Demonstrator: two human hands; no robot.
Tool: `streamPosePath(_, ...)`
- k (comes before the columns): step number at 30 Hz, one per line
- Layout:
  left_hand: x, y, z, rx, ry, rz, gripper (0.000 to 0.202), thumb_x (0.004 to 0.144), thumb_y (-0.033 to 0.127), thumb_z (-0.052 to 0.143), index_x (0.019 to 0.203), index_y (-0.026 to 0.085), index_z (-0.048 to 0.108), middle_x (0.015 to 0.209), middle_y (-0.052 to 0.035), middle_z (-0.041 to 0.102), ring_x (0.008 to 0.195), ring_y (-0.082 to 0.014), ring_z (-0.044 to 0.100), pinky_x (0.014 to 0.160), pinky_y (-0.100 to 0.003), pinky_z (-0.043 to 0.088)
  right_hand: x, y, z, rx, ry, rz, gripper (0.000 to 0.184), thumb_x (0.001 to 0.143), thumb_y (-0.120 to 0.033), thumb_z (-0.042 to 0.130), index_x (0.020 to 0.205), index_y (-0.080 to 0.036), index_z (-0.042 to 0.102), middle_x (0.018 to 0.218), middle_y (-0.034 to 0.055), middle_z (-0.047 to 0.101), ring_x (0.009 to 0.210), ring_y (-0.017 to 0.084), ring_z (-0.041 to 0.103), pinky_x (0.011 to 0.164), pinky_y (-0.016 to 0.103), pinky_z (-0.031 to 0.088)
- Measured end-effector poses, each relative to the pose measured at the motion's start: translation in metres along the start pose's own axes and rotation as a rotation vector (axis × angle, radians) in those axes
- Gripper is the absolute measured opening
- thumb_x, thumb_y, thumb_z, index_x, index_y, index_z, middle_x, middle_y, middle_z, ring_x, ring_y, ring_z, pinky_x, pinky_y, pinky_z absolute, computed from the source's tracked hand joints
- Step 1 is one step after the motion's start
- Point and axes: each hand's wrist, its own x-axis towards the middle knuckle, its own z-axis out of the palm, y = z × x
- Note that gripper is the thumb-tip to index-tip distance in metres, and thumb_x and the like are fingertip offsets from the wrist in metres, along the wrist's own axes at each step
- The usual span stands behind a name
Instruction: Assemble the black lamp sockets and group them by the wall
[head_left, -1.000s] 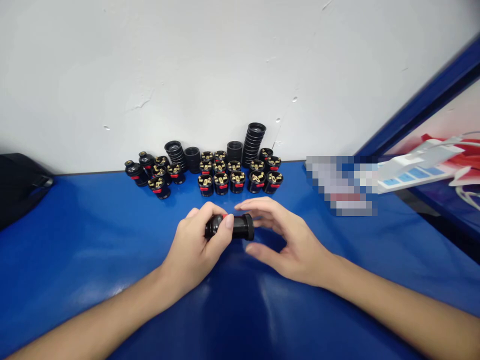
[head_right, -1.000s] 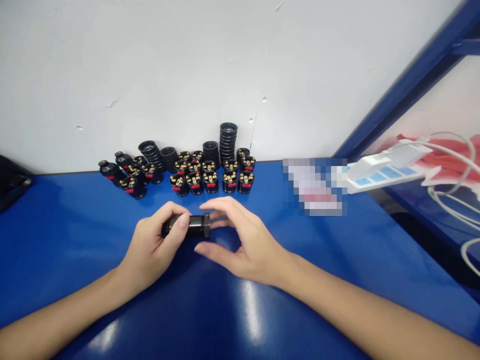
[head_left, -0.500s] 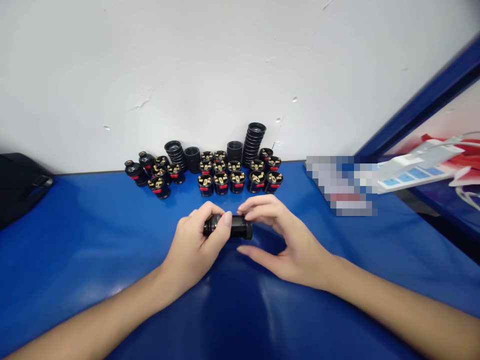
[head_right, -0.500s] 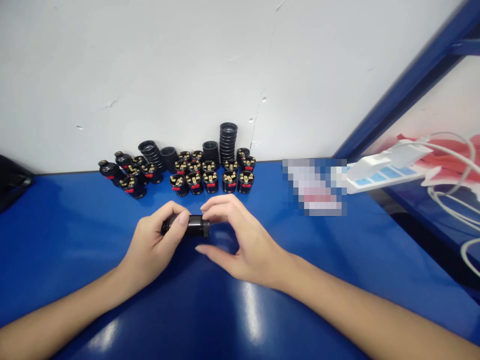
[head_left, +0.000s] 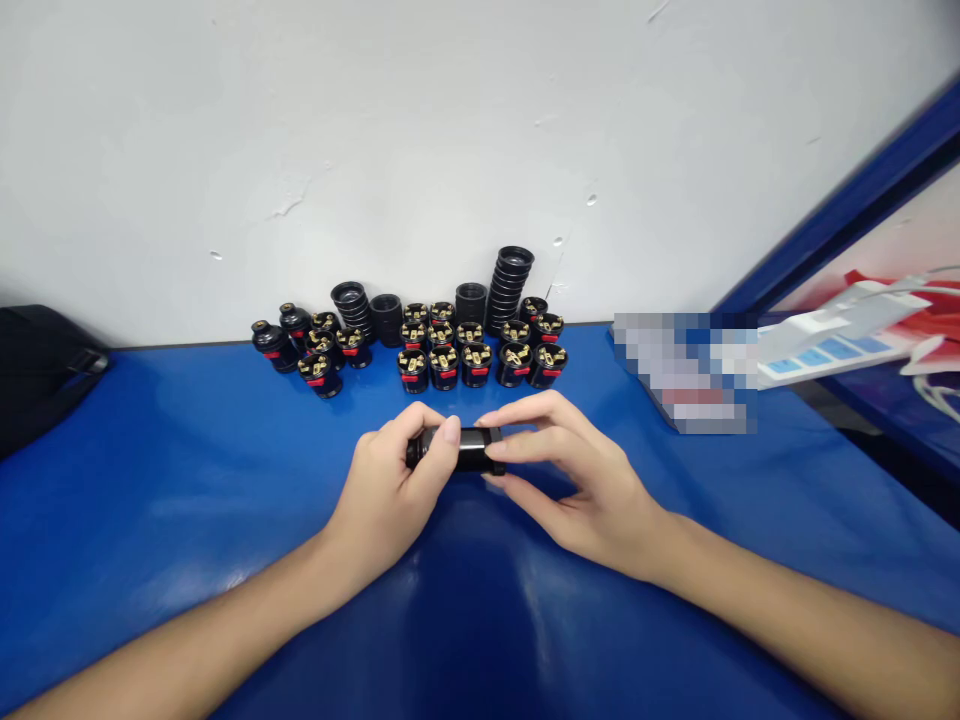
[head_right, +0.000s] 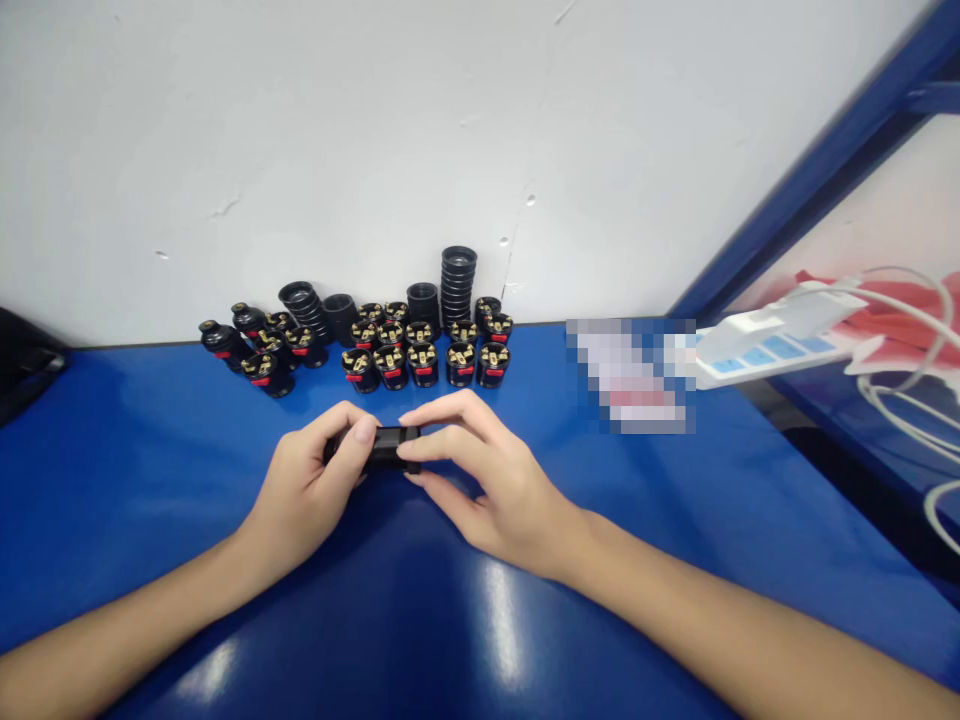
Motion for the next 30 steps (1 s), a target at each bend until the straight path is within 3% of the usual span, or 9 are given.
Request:
streamPosePath(3, 0.0000, -0.0014, 0.0000, 0.017, -0.006, 0.018, 0.033, 0.103, 0.041, 0.053, 0.080, 0.021, 0.063, 0.061, 0.0054, 0.056, 0.054, -0.0111, 0.046, 0.056, -0.025, 0.036, 0.0032, -0.0022, -0.0023, -0.022, -0.030, -0.018, 0.034, 0.096, -0.011, 0.076, 0.121, -0.030, 0.065, 0.127, 0.0102, 0.067, 0.117, 0.025, 0.071, 0.100, 0.046, 0.066)
streamPosePath(6, -0.0012, -0.0033, -0.0004, 0.065, -0.003, 0.057, 0.028, 0.102, 0.040, 0.054, 0.085, 0.021, 0.066, 0.067, 0.0042, 0.061, 0.058, -0.0119, 0.048, 0.058, -0.025, 0.037, 0.0054, -0.0039, -0.0040, 0.038, -0.078, 0.060, 0.038, 0.097, -0.024, 0.078, 0.131, -0.027, 0.061, 0.131, 0.0127, 0.067, 0.123, 0.027, 0.070, 0.103, 0.045, 0.065)
streamPosePath(11, -0.0030, -0.0031, -0.0007, 0.099, -0.001, 0.091, 0.025, 0.102, 0.038, 0.056, 0.085, 0.021, 0.064, 0.063, 0.0052, 0.058, 0.057, -0.0122, 0.046, 0.058, -0.027, 0.034, 0.0040, -0.0026, -0.0028, 0.136, -0.153, 0.296, 0.025, 0.107, -0.027, 0.065, 0.131, -0.025, 0.061, 0.111, 0.0066, 0.078, 0.095, 0.018, 0.081, 0.089, 0.033, 0.070)
streamPosePath(18, -0.0001, -0.0014, -0.0015, 0.035, -0.012, 0.020, 0.032, 0.103, 0.039, 0.050, 0.079, 0.021, 0.061, 0.058, 0.0062, 0.053, 0.055, -0.0120, 0.046, 0.059, -0.028, 0.034, 0.0013, 0.0033, -0.0025, 0.037, -0.026, 0.024, 0.034, 0.095, -0.013, 0.081, 0.124, -0.027, 0.073, 0.125, 0.0085, 0.071, 0.111, 0.021, 0.076, 0.094, 0.034, 0.067)
streamPosePath(23, -0.0014, -0.0011, -0.0011, 0.026, -0.013, 0.002, 0.034, 0.104, 0.041, 0.050, 0.078, 0.021, 0.061, 0.059, 0.0059, 0.055, 0.056, -0.0124, 0.048, 0.060, -0.028, 0.035, 0.0021, 0.0002, -0.0018, 0.006, 0.003, 0.001, 0.031, 0.095, -0.007, 0.078, 0.119, -0.026, 0.074, 0.124, 0.0080, 0.069, 0.112, 0.019, 0.074, 0.097, 0.033, 0.065)
streamPosePath(27, -0.0037, -0.0023, -0.0010, 0.065, -0.006, 0.063, 0.029, 0.103, 0.039, 0.052, 0.083, 0.021, 0.063, 0.064, 0.0056, 0.059, 0.058, -0.0123, 0.048, 0.061, -0.027, 0.035, 0.0036, -0.0040, -0.0006, 0.147, -0.007, 0.136, 0.037, 0.095, -0.018, 0.080, 0.130, -0.024, 0.068, 0.127, 0.0105, 0.070, 0.116, 0.022, 0.075, 0.098, 0.035, 0.067)
streamPosePath(30, -0.0045, -0.0039, -0.0010, 0.116, 0.013, 0.108, 0.027, 0.102, 0.038, 0.053, 0.085, 0.021, 0.065, 0.068, 0.0047, 0.063, 0.062, -0.0129, 0.051, 0.064, -0.027, 0.036, 0.0037, -0.0043, -0.0006, 0.183, -0.065, 0.301, 0.033, 0.100, -0.023, 0.076, 0.132, -0.022, 0.066, 0.114, 0.0070, 0.077, 0.097, 0.018, 0.080, 0.090, 0.030, 0.070)
